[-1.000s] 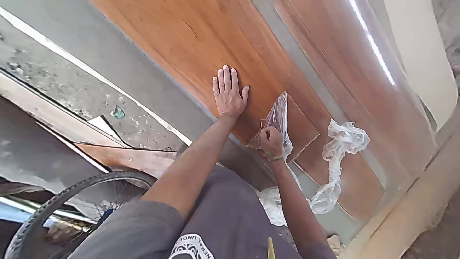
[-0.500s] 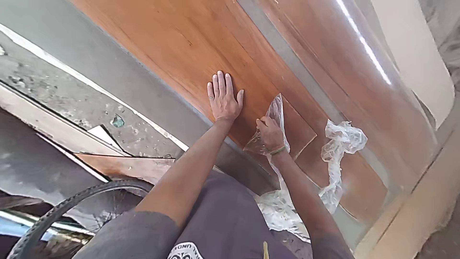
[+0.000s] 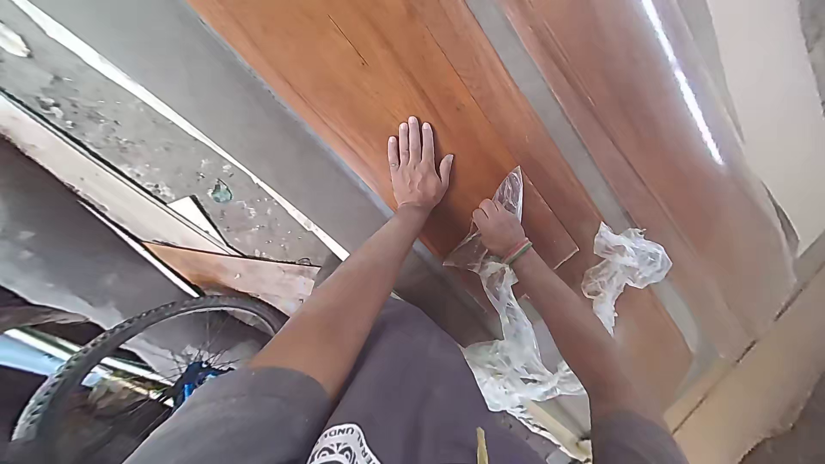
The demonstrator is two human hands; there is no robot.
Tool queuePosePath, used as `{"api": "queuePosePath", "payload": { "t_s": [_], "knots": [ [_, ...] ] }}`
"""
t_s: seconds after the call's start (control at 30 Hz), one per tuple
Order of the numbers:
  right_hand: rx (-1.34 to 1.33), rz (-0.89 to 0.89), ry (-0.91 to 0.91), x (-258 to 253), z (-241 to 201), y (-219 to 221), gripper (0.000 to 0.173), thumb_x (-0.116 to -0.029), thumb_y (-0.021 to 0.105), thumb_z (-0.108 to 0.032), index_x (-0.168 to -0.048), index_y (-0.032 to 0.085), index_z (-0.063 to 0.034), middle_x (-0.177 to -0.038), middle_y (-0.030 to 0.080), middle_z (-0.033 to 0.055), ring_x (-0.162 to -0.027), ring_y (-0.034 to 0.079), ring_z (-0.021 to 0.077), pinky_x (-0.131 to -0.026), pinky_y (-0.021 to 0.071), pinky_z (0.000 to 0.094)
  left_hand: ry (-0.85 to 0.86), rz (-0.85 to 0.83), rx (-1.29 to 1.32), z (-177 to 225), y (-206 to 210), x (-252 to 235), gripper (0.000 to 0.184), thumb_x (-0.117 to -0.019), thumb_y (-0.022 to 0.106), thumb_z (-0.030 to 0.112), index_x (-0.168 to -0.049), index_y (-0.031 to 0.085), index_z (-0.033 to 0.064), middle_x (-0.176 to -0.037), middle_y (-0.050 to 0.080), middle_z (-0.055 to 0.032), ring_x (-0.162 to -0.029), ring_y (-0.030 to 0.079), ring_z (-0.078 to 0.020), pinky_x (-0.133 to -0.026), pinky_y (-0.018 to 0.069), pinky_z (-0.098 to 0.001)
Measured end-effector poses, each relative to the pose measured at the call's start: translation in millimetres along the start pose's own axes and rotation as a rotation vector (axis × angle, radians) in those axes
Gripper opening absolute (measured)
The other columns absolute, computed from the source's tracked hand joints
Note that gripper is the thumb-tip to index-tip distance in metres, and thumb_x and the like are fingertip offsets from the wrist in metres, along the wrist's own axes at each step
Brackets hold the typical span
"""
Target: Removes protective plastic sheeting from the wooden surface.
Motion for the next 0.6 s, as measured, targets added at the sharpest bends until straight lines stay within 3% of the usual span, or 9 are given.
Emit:
{"api": "queuePosePath", "payload": {
  "t_s": [0.07, 0.13, 0.27, 0.33, 0.37, 0.43, 0.47, 0.53, 0.6],
  "knots": [
    [-0.048, -0.197, -0.008, -5, 7, -3, 0.020, -0.0988, 0.055, -0.007, -0.110, 0.068, 0.0025, -0.117, 0.065, 0.0216, -0.114, 0.064, 0.0391, -0.092, 0.0568, 0.0494, -0.005, -0.008, -0.002, 0, 1, -1, 0.080, -0.1022, 0.026, 0.067, -0.163, 0.030, 0.0154, -0.171, 0.023, -0.0095, -0.158, 0.021, -0.0276, -0.127, 0.0104, -0.0548],
    [-0.135, -0.224, -0.029, -8, 15, -4, 0.019, -0.0985, 0.056, -0.007, -0.107, 0.070, 0.0029, -0.118, 0.066, 0.0210, -0.116, 0.064, 0.0371, -0.098, 0.0542, 0.0487, -0.008, -0.011, -0.003, 0, 3, -1, 0.079, -0.1023, 0.025, 0.067, -0.163, 0.029, 0.0160, -0.171, 0.023, -0.0089, -0.158, 0.020, -0.0274, -0.127, 0.0101, -0.0547],
    [-0.552, -0.048, -0.046, 4, 36, -9, 0.022, -0.0994, 0.058, -0.012, -0.099, 0.074, 0.0026, -0.111, 0.070, 0.0179, -0.113, 0.065, 0.0281, -0.101, 0.0519, 0.0413, -0.007, -0.004, 0.006, 0, 1, 0, 0.079, -0.1023, 0.027, 0.067, -0.163, 0.031, 0.0157, -0.171, 0.023, -0.0093, -0.158, 0.020, -0.0278, -0.128, 0.0099, -0.0535],
    [-0.810, 0.085, 0.036, 14, 44, -11, 0.017, -0.0959, 0.062, -0.013, -0.095, 0.073, 0.0005, -0.117, 0.068, 0.0145, -0.114, 0.064, 0.0193, -0.097, 0.0555, 0.0336, -0.005, -0.004, 0.004, 0, 0, -1, 0.080, -0.1020, 0.028, 0.067, -0.162, 0.031, 0.0153, -0.170, 0.024, -0.0096, -0.158, 0.021, -0.0284, -0.127, 0.0106, -0.0550],
    [-0.815, 0.113, 0.070, 17, 45, -13, 0.015, -0.0957, 0.063, -0.012, -0.101, 0.073, -0.0013, -0.125, 0.066, 0.0133, -0.117, 0.064, 0.0189, -0.098, 0.0566, 0.0343, -0.006, -0.010, 0.004, 0, 0, -1, 0.080, -0.1020, 0.027, 0.067, -0.163, 0.030, 0.0152, -0.171, 0.023, -0.0094, -0.158, 0.020, -0.0281, -0.127, 0.0102, -0.0554],
    [-0.544, 0.075, 0.056, 18, 34, -17, 0.028, -0.0994, 0.060, -0.012, -0.124, 0.072, -0.0068, -0.140, 0.062, 0.0135, -0.124, 0.063, 0.0254, -0.102, 0.0551, 0.0417, -0.004, -0.021, -0.001, 0, 0, 0, 0.080, -0.1023, 0.026, 0.067, -0.163, 0.029, 0.0145, -0.171, 0.022, -0.0097, -0.158, 0.019, -0.0280, -0.127, 0.0098, -0.0558],
    [-0.376, 0.055, 0.023, 18, 26, -14, 0.032, -0.1005, 0.060, -0.013, -0.131, 0.070, -0.0112, -0.141, 0.062, 0.0137, -0.123, 0.065, 0.0301, -0.100, 0.0560, 0.0467, -0.001, -0.027, -0.007, 1, 0, 0, 0.081, -0.1025, 0.025, 0.067, -0.163, 0.029, 0.0141, -0.171, 0.022, -0.0100, -0.158, 0.018, -0.0282, -0.127, 0.0095, -0.0558],
    [-0.142, 0.057, -0.023, 18, 17, -2, 0.033, -0.1014, 0.058, -0.016, -0.133, 0.070, -0.0186, -0.136, 0.065, 0.0140, -0.112, 0.068, 0.0361, -0.090, 0.0585, 0.0515, 0.000, -0.033, -0.016, 1, 0, -1, 0.082, -0.1023, 0.024, 0.067, -0.164, 0.028, 0.0136, -0.171, 0.022, -0.0103, -0.158, 0.018, -0.0283, -0.127, 0.0091, -0.0562],
    [-0.081, 0.182, -0.070, 21, 16, 6, 0.028, -0.1003, 0.059, -0.012, -0.122, 0.076, -0.0164, -0.118, 0.071, 0.0150, -0.099, 0.070, 0.0361, -0.082, 0.0606, 0.0493, -0.003, -0.037, -0.026, 1, -1, -2, 0.082, -0.1020, 0.023, 0.068, -0.164, 0.026, 0.0138, -0.171, 0.021, -0.0101, -0.159, 0.017, -0.0281, -0.127, 0.0090, -0.0561]
  ]
}}
Point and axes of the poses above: each hand's wrist, its own x-axis away from the middle knuckle, its own y-axis out of the palm, z = x × y, the point moved 5 cm from there along -x, towards the middle knuckle
